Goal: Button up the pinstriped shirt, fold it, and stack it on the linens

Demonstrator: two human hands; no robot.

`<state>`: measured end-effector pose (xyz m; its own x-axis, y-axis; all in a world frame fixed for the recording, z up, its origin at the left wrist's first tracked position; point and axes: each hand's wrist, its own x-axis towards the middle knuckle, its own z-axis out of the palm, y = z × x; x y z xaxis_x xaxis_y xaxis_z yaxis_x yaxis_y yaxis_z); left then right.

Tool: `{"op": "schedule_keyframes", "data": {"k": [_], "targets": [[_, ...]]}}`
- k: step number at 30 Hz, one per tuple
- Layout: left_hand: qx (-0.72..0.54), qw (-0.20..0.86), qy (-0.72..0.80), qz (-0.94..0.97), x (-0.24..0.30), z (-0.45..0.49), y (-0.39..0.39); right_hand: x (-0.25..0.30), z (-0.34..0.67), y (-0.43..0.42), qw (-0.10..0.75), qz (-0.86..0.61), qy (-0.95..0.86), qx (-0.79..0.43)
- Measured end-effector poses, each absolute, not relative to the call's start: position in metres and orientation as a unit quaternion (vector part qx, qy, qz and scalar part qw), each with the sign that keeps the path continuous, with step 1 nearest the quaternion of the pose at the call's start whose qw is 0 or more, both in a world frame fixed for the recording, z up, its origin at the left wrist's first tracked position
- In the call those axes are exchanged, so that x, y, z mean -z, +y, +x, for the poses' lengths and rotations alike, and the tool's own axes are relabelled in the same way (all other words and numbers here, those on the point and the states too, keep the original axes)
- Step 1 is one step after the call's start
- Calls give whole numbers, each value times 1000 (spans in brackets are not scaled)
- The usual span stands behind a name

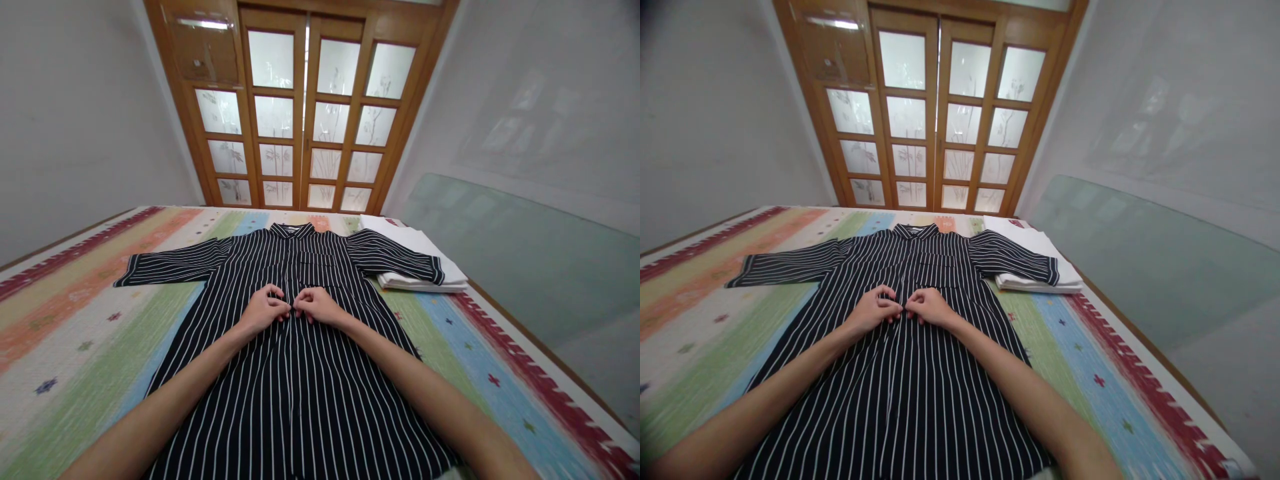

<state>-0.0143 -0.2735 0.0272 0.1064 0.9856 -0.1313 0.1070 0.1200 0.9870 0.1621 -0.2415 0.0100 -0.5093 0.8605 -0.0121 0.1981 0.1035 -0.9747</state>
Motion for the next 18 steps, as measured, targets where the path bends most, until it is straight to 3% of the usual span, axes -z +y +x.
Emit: {"op": "schedule_keyframes", "data": {"k": [9,14,18], "targets": [[-380,403,538,635,-21,-22,-274,-11,161,-241,266,-399,-690,-542],[-318,326,532,714,-28,-27,-280,-16,162,-248,302,-445,-749,-387],[-241,282,516,772,-32,-31,-295,-24,162,-265,273,-417,-809,-312]]}}
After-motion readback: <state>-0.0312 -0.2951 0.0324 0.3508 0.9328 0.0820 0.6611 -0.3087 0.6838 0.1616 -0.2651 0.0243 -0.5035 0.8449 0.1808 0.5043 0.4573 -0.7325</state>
